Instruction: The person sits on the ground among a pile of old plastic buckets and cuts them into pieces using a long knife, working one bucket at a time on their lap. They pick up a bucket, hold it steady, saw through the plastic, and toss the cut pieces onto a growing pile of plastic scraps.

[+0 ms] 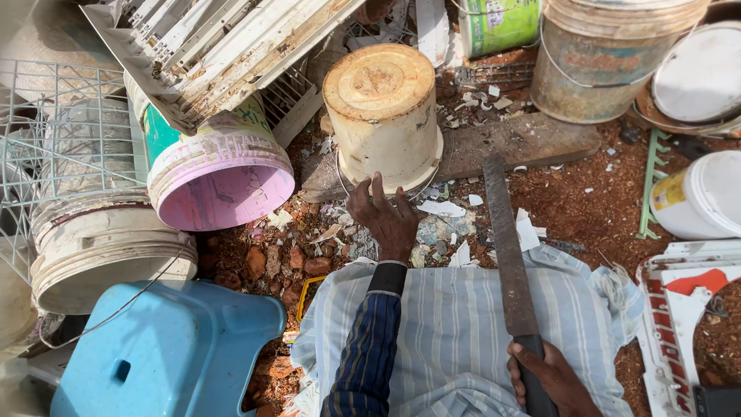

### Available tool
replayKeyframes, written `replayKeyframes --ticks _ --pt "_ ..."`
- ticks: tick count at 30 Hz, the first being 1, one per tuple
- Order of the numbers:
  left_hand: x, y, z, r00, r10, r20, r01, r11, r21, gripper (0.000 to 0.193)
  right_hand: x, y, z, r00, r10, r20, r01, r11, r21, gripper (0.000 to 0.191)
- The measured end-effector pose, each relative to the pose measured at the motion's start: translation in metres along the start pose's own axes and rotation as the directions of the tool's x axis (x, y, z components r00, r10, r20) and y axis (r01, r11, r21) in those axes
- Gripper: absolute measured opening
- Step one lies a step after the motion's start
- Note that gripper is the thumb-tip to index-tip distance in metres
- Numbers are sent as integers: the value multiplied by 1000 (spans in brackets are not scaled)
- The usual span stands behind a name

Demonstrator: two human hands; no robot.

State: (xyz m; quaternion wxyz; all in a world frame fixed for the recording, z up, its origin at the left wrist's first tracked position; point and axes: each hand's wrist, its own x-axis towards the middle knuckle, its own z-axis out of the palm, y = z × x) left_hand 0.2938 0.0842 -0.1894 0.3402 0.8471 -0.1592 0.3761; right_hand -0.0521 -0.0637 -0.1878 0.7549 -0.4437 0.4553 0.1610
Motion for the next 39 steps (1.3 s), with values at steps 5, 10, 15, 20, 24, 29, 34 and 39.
replayKeyframes --ticks 5,10,15,20,24,29,34,39 --pt "133 -11 37 893 46 448 -140 974 177 112 -1 2 -1 998 -39 39 39 999 -3 34" --pt "135 -42 72 691 24 722 -355 882 310 114 -2 1 1 998 12 -57 -16 997 -78 37" --pt "36 -62 87 737 43 674 -301 914 271 88 -2 -2 5 999 -3 -36 1 998 -61 34" --pt "-3 -51 59 767 85 636 -302 922 241 79 4 2 3 1000 19 -24 -20 999 -40 34" --pt "68 -37 48 938 141 317 -182 977 106 87 14 9 -3 998 44 -54 -48 996 -78 36" --pt "171 -27 48 845 39 534 -115 987 110 108 22 14 -9 998 5 -60 -10 997 -76 39" --pt "166 -23 54 883 189 430 -228 973 40 73 6 11 2 990 -25 -136 1 985 -175 40" --pt "132 -40 54 892 266 365 -288 957 7 64 -21 6 27 968 -139 -208 52 924 -379 43"
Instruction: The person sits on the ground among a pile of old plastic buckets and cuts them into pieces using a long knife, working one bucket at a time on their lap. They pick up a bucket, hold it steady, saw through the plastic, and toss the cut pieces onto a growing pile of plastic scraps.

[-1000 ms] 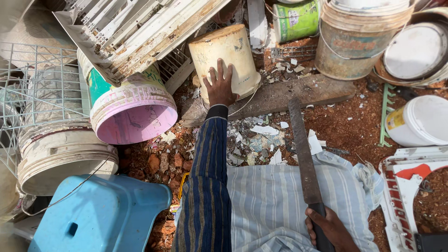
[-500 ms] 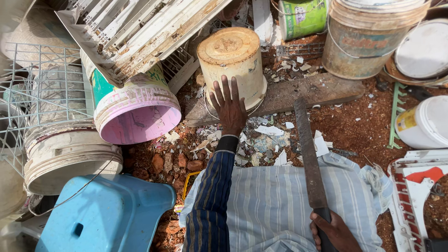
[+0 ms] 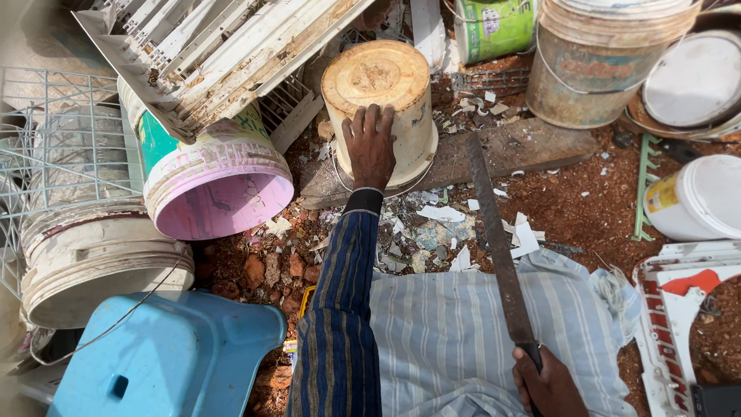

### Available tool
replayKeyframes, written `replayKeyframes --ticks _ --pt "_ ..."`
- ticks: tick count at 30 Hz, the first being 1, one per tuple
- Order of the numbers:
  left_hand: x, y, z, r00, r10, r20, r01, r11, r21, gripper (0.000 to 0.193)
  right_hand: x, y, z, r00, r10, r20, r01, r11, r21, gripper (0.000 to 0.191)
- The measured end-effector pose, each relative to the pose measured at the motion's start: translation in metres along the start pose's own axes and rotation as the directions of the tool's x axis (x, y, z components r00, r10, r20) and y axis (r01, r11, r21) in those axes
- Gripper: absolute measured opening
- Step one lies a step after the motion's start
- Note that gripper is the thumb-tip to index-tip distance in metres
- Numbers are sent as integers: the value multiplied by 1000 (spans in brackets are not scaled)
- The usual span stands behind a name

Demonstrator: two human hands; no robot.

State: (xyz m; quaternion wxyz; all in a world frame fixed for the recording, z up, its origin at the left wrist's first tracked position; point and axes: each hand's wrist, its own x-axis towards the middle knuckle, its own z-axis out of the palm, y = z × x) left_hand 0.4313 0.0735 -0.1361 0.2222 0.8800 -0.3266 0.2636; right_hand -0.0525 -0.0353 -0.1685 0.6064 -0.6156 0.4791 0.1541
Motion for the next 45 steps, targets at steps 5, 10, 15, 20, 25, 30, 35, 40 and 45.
replayKeyframes --ticks 5,10,15,20,25,30,35,40,45 --pt "-16 -3 2 992 15 -124 -17 1000 -16 58 -5 -13 13 828 -553 -97 494 800 -341 30" --pt "-3 -10 8 998 -56 11 55 998 27 56 7 -18 15 977 -208 -42 186 937 -297 43" --pt "2 -9 12 998 -64 -6 64 996 66 56 13 -27 20 924 -379 -52 332 863 -380 40" --pt "0 -8 13 998 -68 5 67 995 74 59 2 -44 28 954 -296 -56 268 919 -290 37" --pt "-1 -12 17 998 -60 -14 61 996 59 60 -10 -41 33 747 -627 -219 522 758 -392 30" --pt "-2 -12 16 999 -55 -2 55 997 52 59 17 -43 28 761 -636 -126 443 653 -614 30" --pt "-7 -11 11 999 -27 -38 27 999 18 57 9 -52 33 933 -349 -87 205 714 -670 31" --pt "-10 -12 18 997 -66 -28 67 998 14 58 -22 -49 46 793 -556 -251 443 808 -389 27" --pt "-8 -12 21 998 -67 -18 67 997 28 58 13 -51 36 776 -598 -199 420 726 -544 31"
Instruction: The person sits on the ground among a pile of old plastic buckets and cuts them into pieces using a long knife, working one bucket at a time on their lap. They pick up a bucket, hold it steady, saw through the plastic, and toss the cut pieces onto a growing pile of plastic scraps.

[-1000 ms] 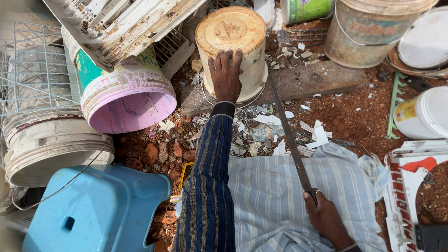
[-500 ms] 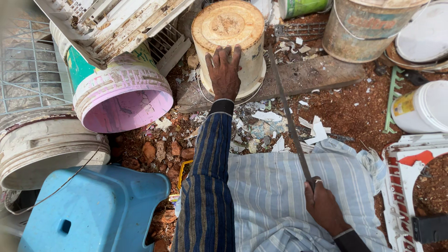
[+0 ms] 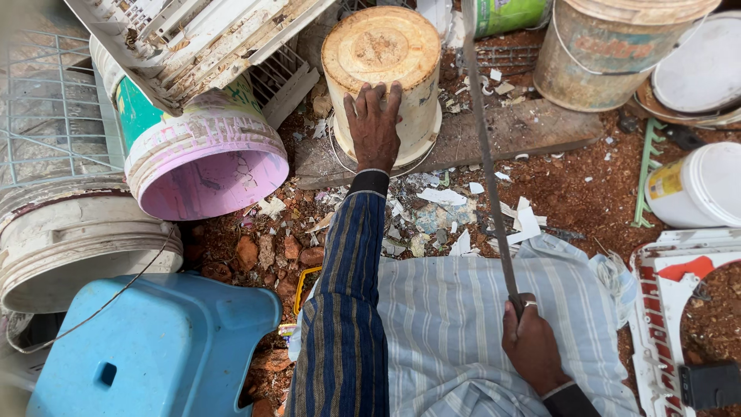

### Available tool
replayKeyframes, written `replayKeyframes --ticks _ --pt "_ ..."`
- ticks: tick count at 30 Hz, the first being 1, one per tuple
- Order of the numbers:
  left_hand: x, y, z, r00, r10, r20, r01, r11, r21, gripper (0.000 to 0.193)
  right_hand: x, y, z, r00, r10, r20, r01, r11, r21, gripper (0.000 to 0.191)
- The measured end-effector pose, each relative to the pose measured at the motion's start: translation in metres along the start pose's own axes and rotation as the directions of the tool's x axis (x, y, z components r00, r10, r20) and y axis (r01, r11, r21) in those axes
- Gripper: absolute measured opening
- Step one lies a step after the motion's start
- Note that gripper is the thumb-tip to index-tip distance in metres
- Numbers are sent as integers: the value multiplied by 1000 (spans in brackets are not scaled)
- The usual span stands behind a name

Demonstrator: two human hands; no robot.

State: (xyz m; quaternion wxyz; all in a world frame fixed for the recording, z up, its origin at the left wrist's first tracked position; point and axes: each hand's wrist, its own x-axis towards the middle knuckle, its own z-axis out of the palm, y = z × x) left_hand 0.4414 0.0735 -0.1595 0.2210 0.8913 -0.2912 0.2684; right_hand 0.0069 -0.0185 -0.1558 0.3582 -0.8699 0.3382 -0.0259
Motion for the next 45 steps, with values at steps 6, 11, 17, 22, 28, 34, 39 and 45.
replayKeyframes --ticks 6,11,17,22,28,34,39,45 --pt "-5 2 -6 1000 20 -21 -20 999 -36 58 4 9 -17 941 218 259 -173 967 -187 44" --pt "-6 0 -4 1000 24 -16 -24 999 -46 57 -7 -34 -26 661 313 682 -739 431 518 52" --pt "-7 -2 -1 999 24 -36 -25 999 -37 59 -30 -61 -15 940 195 280 -324 771 548 39" --pt "-6 1 -11 999 46 -22 -47 999 -10 60 -37 -44 -10 999 33 -10 -22 843 537 34" --pt "23 -26 -48 983 150 109 -145 988 -47 65 -39 -14 -6 940 239 243 -340 716 610 34" --pt "33 -12 -60 983 179 34 -180 983 32 54 -46 13 7 816 359 452 -573 605 553 41" --pt "9 45 -61 959 214 188 -220 975 15 34 -35 27 10 813 370 449 -582 529 618 42" --pt "45 133 -17 918 -108 382 173 975 -141 42 -27 21 11 827 361 432 -561 474 679 39"
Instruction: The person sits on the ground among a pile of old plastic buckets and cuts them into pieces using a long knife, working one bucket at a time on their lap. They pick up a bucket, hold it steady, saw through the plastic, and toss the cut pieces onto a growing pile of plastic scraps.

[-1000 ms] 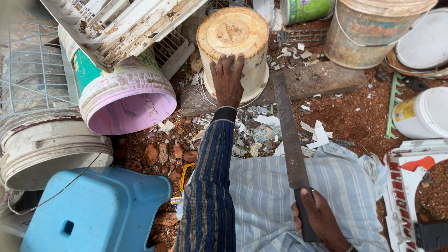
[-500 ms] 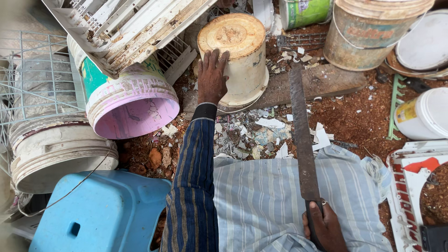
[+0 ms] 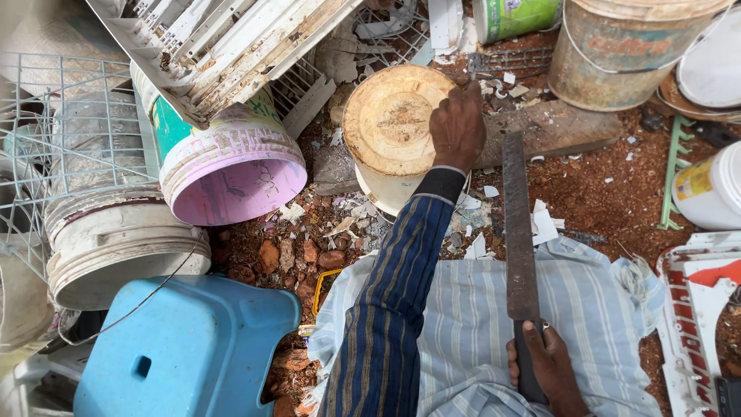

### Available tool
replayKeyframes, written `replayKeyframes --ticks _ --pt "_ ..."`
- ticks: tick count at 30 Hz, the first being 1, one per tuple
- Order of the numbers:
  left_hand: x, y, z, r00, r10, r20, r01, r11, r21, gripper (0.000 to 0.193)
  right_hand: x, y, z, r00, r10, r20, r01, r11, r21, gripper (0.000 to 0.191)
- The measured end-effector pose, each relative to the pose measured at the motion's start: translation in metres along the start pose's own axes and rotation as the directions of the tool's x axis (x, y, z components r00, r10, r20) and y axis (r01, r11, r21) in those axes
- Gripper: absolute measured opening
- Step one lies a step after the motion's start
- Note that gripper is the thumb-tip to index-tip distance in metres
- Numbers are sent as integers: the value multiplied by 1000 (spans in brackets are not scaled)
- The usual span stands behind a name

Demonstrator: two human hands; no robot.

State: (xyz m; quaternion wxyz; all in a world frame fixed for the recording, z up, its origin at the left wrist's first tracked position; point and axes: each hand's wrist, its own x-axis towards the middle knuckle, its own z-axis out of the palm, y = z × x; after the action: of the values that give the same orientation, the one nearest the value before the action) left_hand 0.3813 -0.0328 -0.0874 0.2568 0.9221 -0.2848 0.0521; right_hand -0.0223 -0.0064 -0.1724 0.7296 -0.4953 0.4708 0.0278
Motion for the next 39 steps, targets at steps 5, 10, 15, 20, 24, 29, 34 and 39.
replayKeyframes --ticks 5,10,15,20,24,29,34,39 --pt "-2 -32 -36 929 365 -54 -368 928 -62 83 -1 -9 5 1000 26 -16 -25 999 21 35" --pt "-124 -112 -105 896 361 260 -418 883 213 141 3 -13 13 996 15 84 -9 998 -65 29" --pt "-133 -136 -109 989 97 110 -123 960 253 105 2 -10 21 991 -63 118 77 989 -125 27" --pt "-86 -149 -95 958 -286 31 280 951 133 85 -10 -10 16 987 -135 90 142 987 -76 25" --pt "-29 -164 -87 899 -437 19 434 897 83 82 -17 -9 10 989 -137 62 141 987 -71 24" --pt "0 -200 -67 670 -710 -215 681 704 -203 64 -17 -9 5 985 -155 74 155 988 2 22" --pt "-4 -215 -41 505 -501 -703 538 820 -197 48 -13 -7 3 990 -123 72 126 991 -40 23" --pt "-34 -194 -48 866 283 -413 -218 956 198 60 -7 -2 6 983 -120 141 139 982 -129 22"
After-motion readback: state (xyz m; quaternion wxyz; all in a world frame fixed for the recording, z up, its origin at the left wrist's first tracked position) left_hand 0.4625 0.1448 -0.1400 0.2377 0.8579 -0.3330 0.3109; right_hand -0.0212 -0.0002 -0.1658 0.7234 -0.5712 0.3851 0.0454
